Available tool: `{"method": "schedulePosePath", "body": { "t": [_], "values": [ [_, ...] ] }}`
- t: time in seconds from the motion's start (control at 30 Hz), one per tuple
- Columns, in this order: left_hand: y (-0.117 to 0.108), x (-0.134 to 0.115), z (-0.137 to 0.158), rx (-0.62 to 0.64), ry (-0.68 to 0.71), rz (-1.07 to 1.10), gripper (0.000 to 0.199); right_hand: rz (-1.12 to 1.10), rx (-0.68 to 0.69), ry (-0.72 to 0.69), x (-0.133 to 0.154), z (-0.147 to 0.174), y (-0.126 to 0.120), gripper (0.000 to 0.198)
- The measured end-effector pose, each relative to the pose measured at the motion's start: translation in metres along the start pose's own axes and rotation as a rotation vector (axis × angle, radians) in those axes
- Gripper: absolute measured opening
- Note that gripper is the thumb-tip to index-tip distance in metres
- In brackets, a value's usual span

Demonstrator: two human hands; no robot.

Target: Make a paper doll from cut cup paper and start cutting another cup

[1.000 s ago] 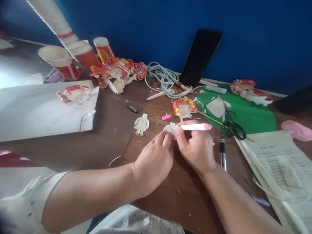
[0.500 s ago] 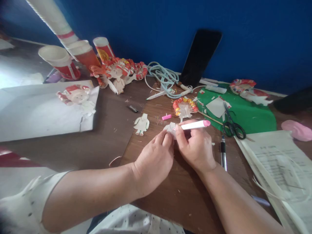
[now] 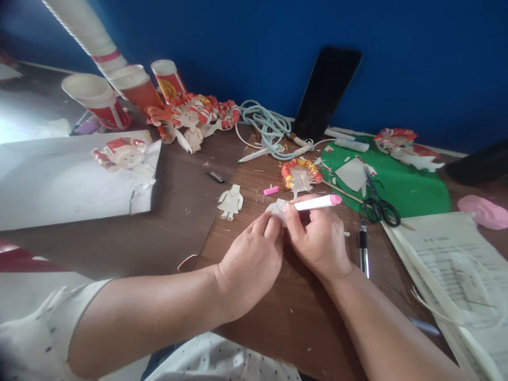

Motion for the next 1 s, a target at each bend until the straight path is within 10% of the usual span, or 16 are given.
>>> {"method": "schedulePosePath", "body": {
  "t": [1.0],
  "values": [
    [0.0005, -0.0004, 0.0003, 0.007, -0.001, -0.004, 0.043, 0.02, 0.03, 0.031, -0.0039, -0.0007, 0.0039, 0.026]
  ]
}}
Point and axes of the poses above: each hand's wrist, its own z-axis away from the middle knuckle, its own y-axis out of the palm, x = y × z, the point moved 10 cm from there along -z, towards the middle knuckle, and after that the axes turned 11 degrees about y, right-handed, at the moved point
